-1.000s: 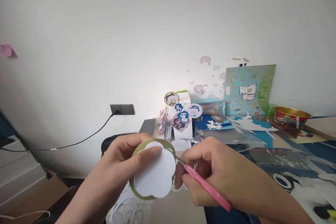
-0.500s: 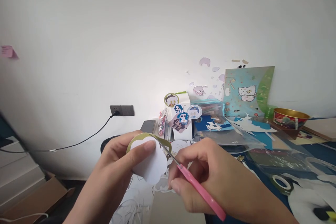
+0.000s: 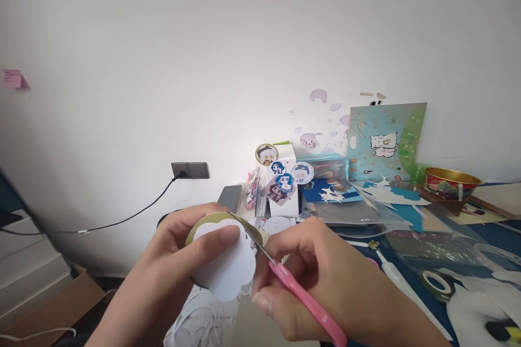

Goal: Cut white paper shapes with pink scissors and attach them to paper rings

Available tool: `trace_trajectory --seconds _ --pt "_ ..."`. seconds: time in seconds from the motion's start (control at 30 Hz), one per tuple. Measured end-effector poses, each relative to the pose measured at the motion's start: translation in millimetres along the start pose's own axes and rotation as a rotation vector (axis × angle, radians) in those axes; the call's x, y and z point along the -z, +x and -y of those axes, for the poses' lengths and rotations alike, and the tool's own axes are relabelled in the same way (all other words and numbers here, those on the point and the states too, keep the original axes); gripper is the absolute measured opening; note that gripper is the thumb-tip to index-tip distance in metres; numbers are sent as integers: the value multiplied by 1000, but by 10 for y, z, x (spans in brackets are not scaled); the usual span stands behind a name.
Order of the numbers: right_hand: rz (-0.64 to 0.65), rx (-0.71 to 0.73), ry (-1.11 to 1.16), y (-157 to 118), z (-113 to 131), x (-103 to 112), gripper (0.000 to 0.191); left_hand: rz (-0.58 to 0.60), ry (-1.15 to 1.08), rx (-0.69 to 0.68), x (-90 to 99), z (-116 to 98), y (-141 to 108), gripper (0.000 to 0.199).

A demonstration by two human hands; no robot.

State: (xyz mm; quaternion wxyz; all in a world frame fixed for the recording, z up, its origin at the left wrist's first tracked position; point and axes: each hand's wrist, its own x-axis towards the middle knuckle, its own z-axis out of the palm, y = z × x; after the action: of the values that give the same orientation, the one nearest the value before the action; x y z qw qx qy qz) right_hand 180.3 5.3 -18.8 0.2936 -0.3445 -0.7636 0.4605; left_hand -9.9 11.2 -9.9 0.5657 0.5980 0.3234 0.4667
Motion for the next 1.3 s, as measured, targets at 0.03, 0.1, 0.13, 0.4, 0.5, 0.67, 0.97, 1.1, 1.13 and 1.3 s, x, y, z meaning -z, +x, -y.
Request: trace_trajectory --seconds 0.03,0.1,0.13,0.4,0.5,0.67,0.97,1.1,1.13,1.3 --pt "-11 -7 -13 -8 8 -13 14 -1 7 0 1 -2 -1 27" --pt "-33 -31 -40 -23 45 -31 14 -2 15 2 -2 -8 -4 27" --pt "-40 -41 -47 -28 67 -34 14 -3 17 4 -4 -12 -5 27" --pt "-16 -3 -78 12 9 -3 12 -11 10 2 -16 -34 -3 26" --pt "-5 10 -79 18 -23 -8 13 -25 -4 5 -16 -30 -1 25" --pt "-3 20 -115 29 -14 -15 16 -33 -12 12 -26 -27 -1 26" --pt "-7 15 -165 15 -13 0 21 -25 -43 13 -26 -37 6 23" --pt "-16 4 -167 23 -18 17 17 -24 -33 14 -30 -26 8 23" --pt "-20 -2 -160 23 -15 19 16 -27 -32 15 -31 -24 8 23" --pt "-60 -22 -111 11 51 12 13 -17 -14 22 -24 -18 13 23"
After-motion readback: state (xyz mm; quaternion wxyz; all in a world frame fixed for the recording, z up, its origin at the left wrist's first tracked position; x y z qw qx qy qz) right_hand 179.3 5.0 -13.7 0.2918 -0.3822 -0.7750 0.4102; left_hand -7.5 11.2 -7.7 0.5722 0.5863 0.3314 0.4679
